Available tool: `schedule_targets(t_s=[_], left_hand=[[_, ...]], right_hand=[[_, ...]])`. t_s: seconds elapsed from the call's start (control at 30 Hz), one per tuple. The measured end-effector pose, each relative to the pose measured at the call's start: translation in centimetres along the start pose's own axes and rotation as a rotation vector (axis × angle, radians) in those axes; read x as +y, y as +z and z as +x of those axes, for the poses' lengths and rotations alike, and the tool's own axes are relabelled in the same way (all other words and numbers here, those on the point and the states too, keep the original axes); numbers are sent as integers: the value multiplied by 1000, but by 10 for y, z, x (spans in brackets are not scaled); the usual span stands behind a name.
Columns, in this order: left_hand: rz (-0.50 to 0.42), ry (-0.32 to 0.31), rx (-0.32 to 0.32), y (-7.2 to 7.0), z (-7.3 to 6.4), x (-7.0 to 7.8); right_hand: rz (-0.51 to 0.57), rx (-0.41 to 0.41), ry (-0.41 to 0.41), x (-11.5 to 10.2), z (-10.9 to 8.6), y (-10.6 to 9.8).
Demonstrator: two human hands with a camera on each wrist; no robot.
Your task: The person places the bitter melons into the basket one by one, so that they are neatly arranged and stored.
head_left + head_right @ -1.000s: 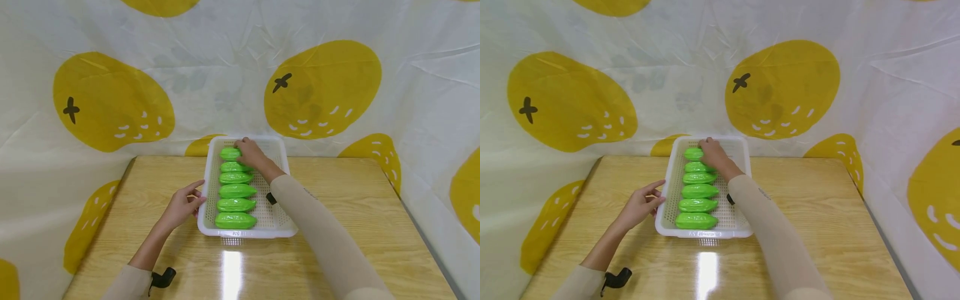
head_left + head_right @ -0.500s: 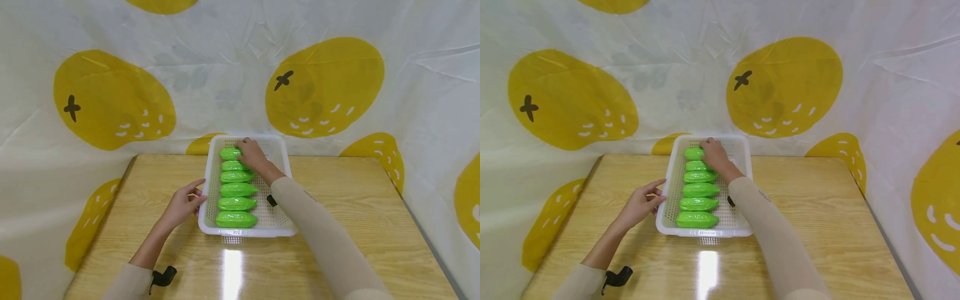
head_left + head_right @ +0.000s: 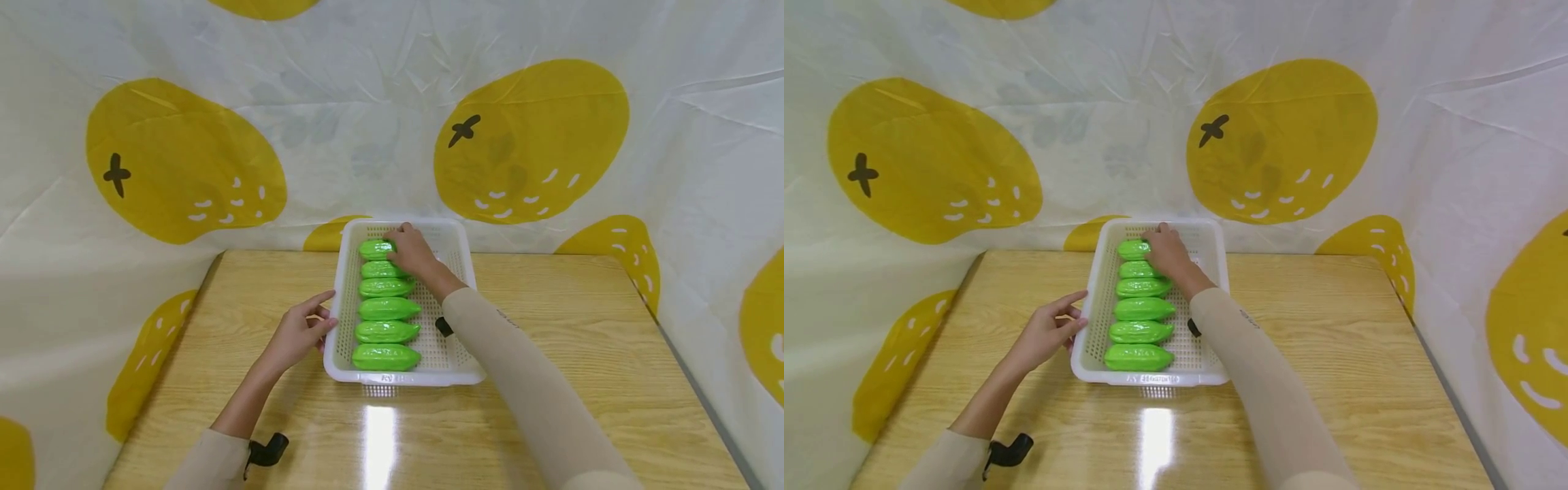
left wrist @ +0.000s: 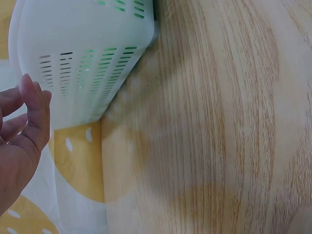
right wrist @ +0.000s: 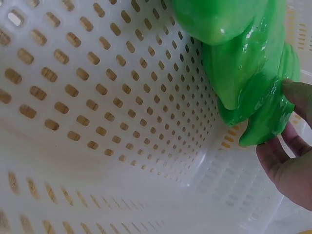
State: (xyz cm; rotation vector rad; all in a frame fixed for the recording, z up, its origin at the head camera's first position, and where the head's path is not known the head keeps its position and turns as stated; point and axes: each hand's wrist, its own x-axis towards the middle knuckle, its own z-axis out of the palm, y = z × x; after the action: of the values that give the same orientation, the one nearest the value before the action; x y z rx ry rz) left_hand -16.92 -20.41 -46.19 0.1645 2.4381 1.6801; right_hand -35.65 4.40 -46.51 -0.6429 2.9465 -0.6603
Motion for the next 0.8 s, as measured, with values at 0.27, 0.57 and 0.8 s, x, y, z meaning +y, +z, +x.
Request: schedule_targets(t_s=[0.27, 0.57, 0.8], left_hand=[[-4, -8, -11, 2, 0, 2], [12, -2, -11, 1, -1, 4], [21, -3, -3, -1, -2, 4]], right_hand=[[53, -11, -22, -1, -6, -15], [209, -17, -101, -21, -16, -59], [296, 50, -192, -25, -32, -95]])
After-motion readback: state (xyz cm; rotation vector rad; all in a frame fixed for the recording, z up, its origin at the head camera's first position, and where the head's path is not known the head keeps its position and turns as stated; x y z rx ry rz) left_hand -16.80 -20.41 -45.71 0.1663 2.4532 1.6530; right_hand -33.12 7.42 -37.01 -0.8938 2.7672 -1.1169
